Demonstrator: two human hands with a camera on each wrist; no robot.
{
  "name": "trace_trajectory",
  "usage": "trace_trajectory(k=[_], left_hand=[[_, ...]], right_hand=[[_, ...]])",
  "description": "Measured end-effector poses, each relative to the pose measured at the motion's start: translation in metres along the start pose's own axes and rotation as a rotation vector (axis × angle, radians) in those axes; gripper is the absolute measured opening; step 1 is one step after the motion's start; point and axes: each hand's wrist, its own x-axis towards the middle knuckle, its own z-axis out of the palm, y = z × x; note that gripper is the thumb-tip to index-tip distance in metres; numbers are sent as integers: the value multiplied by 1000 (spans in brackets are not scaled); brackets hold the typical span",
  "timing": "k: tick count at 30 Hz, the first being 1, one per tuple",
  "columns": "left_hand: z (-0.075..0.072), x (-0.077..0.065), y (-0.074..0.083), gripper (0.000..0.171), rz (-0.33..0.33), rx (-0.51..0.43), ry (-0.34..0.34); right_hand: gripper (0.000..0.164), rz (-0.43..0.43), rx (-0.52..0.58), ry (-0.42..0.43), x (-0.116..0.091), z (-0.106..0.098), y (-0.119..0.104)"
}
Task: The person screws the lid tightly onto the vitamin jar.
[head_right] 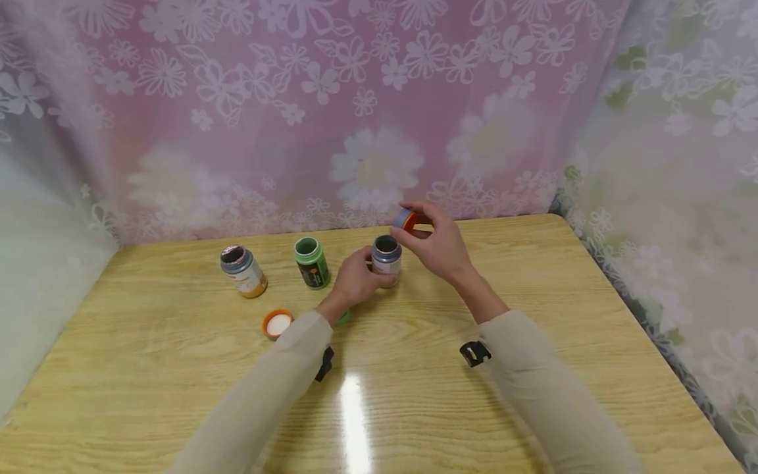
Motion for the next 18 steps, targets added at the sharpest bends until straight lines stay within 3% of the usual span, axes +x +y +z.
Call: trace_trajectory(k=[8, 18], left_hand=[[0, 1, 1, 53, -1, 18, 6], [1, 2, -1, 53, 16, 29, 15]], right_hand=[[42, 1, 171, 74, 6, 12, 7], [32, -20, 271, 72, 9, 23, 15]])
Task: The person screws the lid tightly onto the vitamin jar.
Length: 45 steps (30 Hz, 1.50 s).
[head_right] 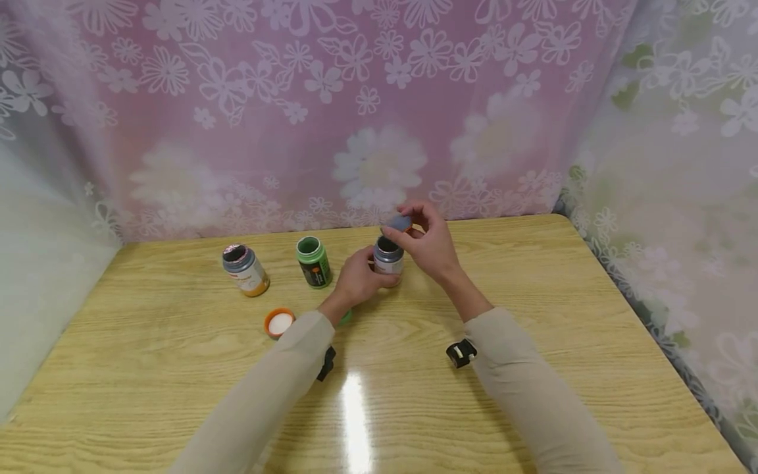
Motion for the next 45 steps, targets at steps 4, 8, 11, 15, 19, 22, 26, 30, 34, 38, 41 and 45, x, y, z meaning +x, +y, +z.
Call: trace_trajectory(k=[4, 8, 11, 15, 19, 22, 26, 30, 34, 38, 41, 45], left_hand=[[1, 0, 0, 54, -2, -1, -2], [1, 1, -1, 54, -7, -6, -4], [1, 1, -1, 55, -9, -5, -4], [1, 0, -1, 54, -7, 0, -5], [0, 0, -1, 53, -7, 5, -8], [0, 0, -2, 52, -7, 7, -9], [0, 0, -2, 52, -4, 11, -9], [0, 0, -2, 53, -3, 13, -6], [1, 0, -2, 53, -5, 3, -5], [1, -1, -3, 52, -10, 4, -2], [0, -1, -4, 51, -8, 2, 2], [-1, -2, -3, 50, -8, -5, 2]], right_hand=[[29, 12, 16, -7, 0, 0, 2], [27, 27, 18, -29, -2, 1, 5], [27, 38, 6, -47, -4, 1, 6], [27, 55, -21, -67, -5, 1, 8], [27, 74, -43, -87, -6, 0, 10], [26, 82, -42, -106, -9, 2, 3], [22, 79, -49, -127, -14, 6, -12], [21, 73, -64, -144, -17, 6, -15], [21, 73, -69, -162, -18, 5, -12], [21, 61, -82, -179, -19, 4, -10], [21, 52, -92, -186, -19, 4, -10], [21, 53, -103, -188, -19, 5, -11]])
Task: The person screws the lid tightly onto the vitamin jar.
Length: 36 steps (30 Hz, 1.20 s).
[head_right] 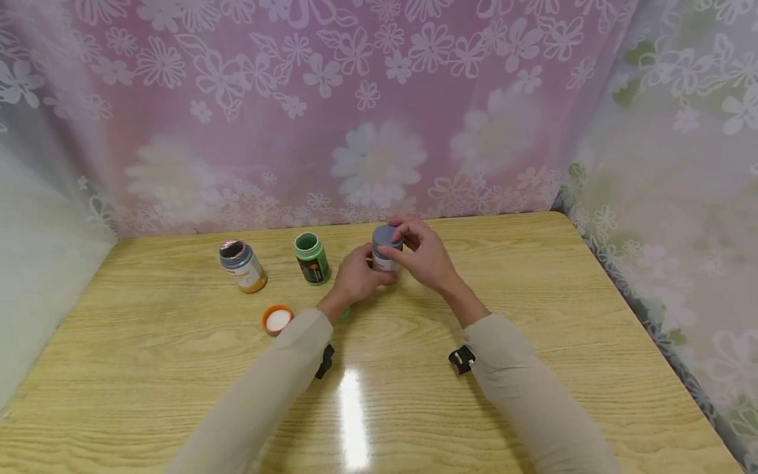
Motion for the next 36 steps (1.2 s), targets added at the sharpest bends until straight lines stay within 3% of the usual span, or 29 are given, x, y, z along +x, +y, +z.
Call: trace_trajectory(k=[5, 11, 15, 21, 26, 31, 36], left_hand=[[0, 0, 0, 51, 2, 2, -4], [-1, 0, -1, 53, 6, 11, -6], [0, 1, -1, 54, 6, 4, -14], [0, 1, 0, 54, 0, 20, -14], [-1, 1, -1, 52, -2, 18, -20], [0, 2, -2, 53, -2, 19, -34], [0, 2, -2, 53, 3, 38, -36]], right_hand=[[20, 18, -42, -15, 0, -1, -1], [25, 29, -125, -88, 9, -12, 15], [29, 31, -266, -161, 16, -25, 8], [38, -56, -562, -394, 34, -42, -24], [48, -94, -774, -600, 47, -39, -46], [53, -62, -879, -740, 54, -31, -59], [51, -39, -891, -807, 62, -25, -59]])
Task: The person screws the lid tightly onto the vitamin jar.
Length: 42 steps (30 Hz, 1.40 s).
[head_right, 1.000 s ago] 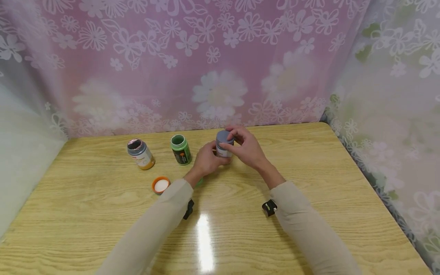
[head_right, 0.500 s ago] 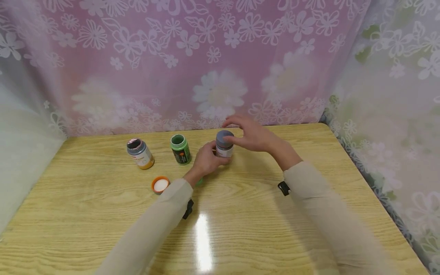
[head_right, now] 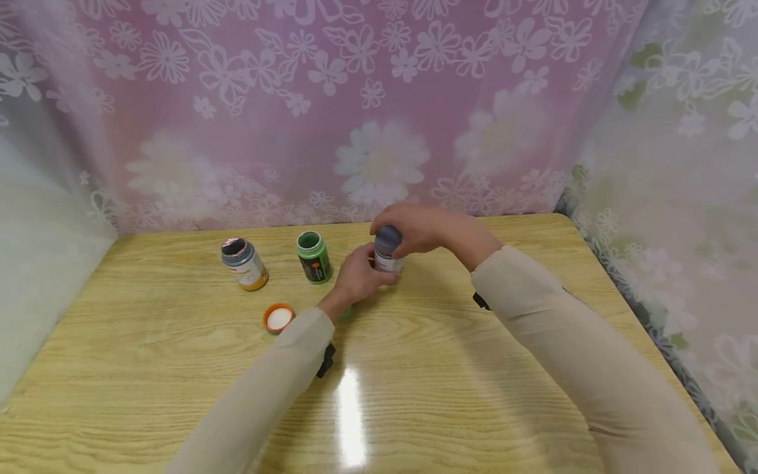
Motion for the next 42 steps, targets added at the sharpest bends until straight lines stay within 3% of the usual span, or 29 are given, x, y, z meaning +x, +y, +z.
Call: trace_trajectory(k=[6, 14, 22, 32, 42], left_hand=[[1, 0, 1, 52, 13, 8, -6], [0, 0, 3, 52, 10, 14, 2], [1, 0, 1, 53, -7, 8, -7], [0, 0, 2, 57, -39, 17, -9], [-1, 0, 1, 58, -26, 11, -12]], right_hand=[[42, 31, 13, -40, 8, -3, -2], [43, 35, -40, -45, 9, -4, -4], [46, 172, -74, -87, 14, -1, -9], [48, 259, -62, -100, 20, -1, -16], [32, 409, -126, -105, 29, -2, -28]])
